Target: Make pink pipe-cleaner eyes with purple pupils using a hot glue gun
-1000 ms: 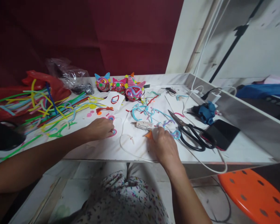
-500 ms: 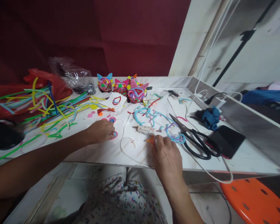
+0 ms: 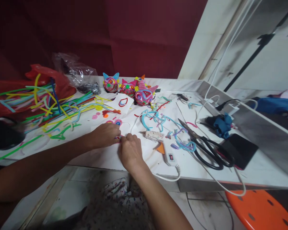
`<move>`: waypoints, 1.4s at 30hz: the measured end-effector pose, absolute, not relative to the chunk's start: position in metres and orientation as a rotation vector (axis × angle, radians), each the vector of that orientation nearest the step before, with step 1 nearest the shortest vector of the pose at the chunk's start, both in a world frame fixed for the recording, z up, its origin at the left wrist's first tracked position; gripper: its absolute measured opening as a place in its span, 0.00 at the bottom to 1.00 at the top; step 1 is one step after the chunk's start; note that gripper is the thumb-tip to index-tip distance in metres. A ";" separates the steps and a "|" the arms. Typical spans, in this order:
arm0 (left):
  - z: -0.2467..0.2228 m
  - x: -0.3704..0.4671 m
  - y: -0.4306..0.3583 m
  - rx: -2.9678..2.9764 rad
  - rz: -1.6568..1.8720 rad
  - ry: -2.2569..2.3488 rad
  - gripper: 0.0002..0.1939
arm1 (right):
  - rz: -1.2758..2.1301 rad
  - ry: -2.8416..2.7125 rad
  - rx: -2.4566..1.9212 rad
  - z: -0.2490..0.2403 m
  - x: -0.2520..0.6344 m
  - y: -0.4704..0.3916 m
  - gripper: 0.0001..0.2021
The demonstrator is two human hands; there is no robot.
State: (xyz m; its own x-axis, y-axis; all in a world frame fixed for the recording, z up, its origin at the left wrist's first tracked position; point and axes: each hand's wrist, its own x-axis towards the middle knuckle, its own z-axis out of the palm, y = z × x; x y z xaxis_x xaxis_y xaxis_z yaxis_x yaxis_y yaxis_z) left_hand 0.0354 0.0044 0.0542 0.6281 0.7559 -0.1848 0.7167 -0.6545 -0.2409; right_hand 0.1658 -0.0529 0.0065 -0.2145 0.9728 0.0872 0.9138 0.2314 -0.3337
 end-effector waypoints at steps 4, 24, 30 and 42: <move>0.053 0.032 0.006 -2.727 0.405 -1.231 0.14 | 0.298 -2.223 -1.746 0.003 0.166 -0.052 0.16; 0.051 0.030 0.013 -2.779 0.404 -1.227 0.11 | 0.312 -2.196 -1.653 -0.008 0.169 -0.051 0.18; 0.054 0.032 0.011 -2.744 0.431 -1.218 0.11 | 0.306 -2.141 -1.676 -0.008 0.170 -0.052 0.16; 0.053 0.031 0.011 -2.779 0.451 -1.170 0.12 | 0.315 -2.184 -1.640 -0.009 0.169 -0.051 0.17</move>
State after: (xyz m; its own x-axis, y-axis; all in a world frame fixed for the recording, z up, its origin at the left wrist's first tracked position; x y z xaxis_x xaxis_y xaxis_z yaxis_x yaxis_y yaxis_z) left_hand 0.0308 0.0107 0.0533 0.6625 0.7117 -0.2335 0.6842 -0.7019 -0.1981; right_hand 0.1692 -0.0511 -0.0092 -0.2395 0.9555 0.1721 0.8681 0.2901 -0.4027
